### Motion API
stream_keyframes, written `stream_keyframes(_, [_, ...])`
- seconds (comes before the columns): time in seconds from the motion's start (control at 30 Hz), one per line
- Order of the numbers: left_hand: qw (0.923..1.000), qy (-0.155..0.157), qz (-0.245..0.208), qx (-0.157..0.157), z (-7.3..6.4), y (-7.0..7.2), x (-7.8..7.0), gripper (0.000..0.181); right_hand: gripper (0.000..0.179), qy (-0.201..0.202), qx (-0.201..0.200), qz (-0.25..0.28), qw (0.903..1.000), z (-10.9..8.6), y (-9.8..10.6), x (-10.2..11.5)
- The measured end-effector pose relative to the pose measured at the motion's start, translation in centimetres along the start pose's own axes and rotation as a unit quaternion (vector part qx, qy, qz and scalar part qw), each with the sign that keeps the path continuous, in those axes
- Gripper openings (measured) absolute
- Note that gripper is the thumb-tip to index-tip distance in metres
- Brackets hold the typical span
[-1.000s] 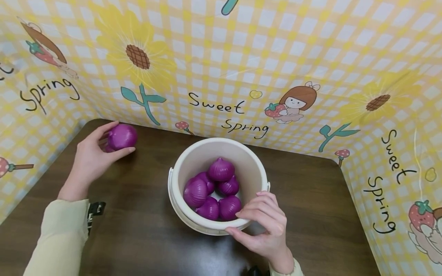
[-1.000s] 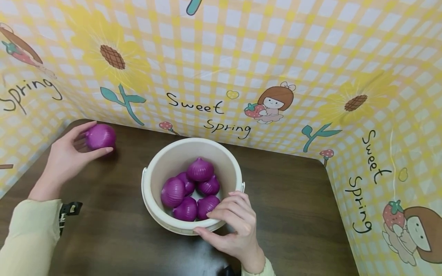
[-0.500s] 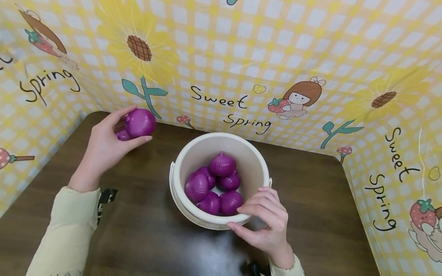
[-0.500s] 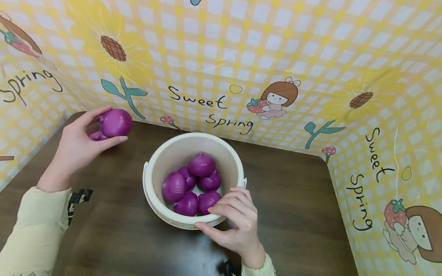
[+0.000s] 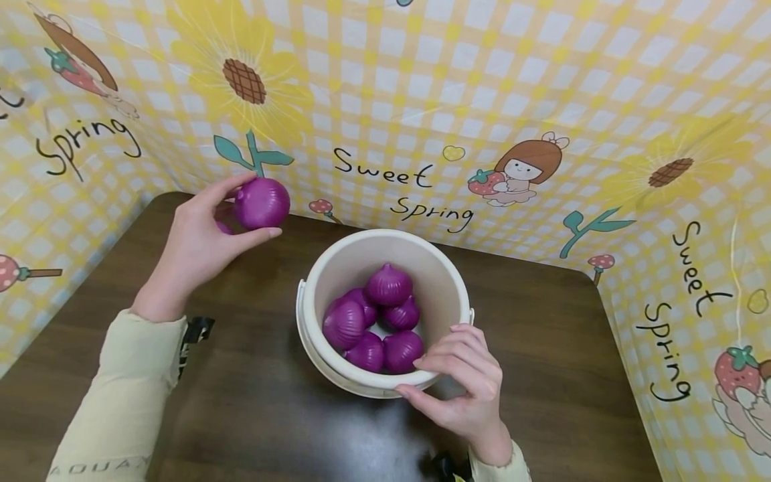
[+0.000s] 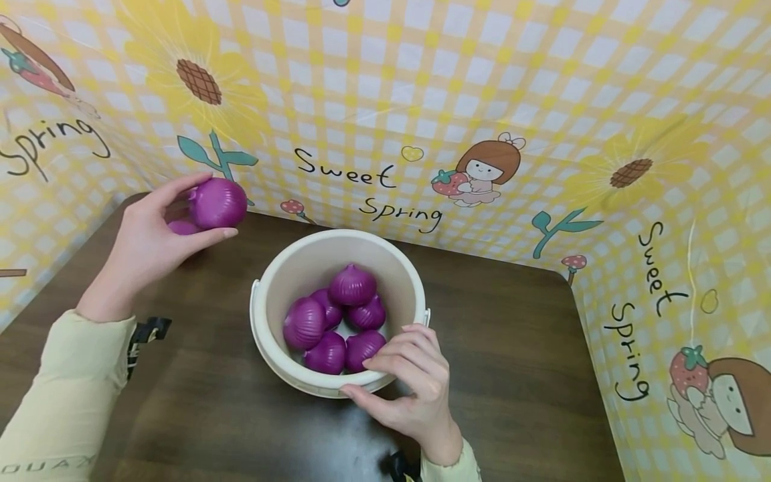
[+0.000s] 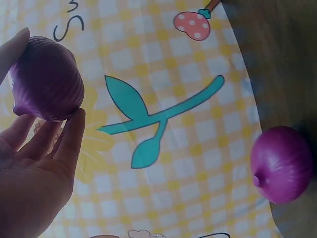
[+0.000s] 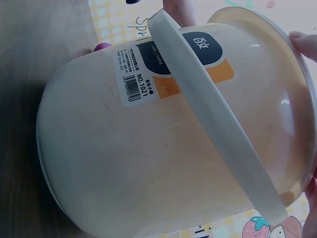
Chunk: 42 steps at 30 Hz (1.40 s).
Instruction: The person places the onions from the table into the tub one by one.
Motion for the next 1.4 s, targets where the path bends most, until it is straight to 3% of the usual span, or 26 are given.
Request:
stream_keyframes(0.23, [0.9997, -0.024, 0.001, 0.004, 0.6, -0.6, -1.5, 0.082, 0.027, 0.002, -0.001, 0.000, 1.0000, 0.0, -0.1, 0.0])
stream_keyframes(0.8, [0.9962, -0.057, -0.036, 0.055, 0.7, -3.5, -4.8, 0.082, 0.028, 0.000, -0.001, 0.000, 1.0000, 0.1, 0.0, 0.0])
stream_keyframes(1.0, [0.9920, -0.097, -0.029, 0.075, 0.1, -4.5, -6.3, 0.084, 0.028, 0.000, -0.001, 0.002, 1.0000, 0.2, 0.0, 0.0])
stream_keyframes(1.4, [0.9833, -0.162, -0.040, 0.073, -0.9, -4.6, -9.6, 0.086, 0.028, 0.000, -0.002, 0.004, 1.0000, 0.1, 0.0, 0.1])
Point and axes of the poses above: each hand's wrist, its own z-axis towards the middle knuckle, its own y-axis out of the back of the hand, x = y × z, the point moved 10 cm from there along z, towards the middle knuckle, and after that the axes turned 1 degree about -y, right-handed, at the moved point
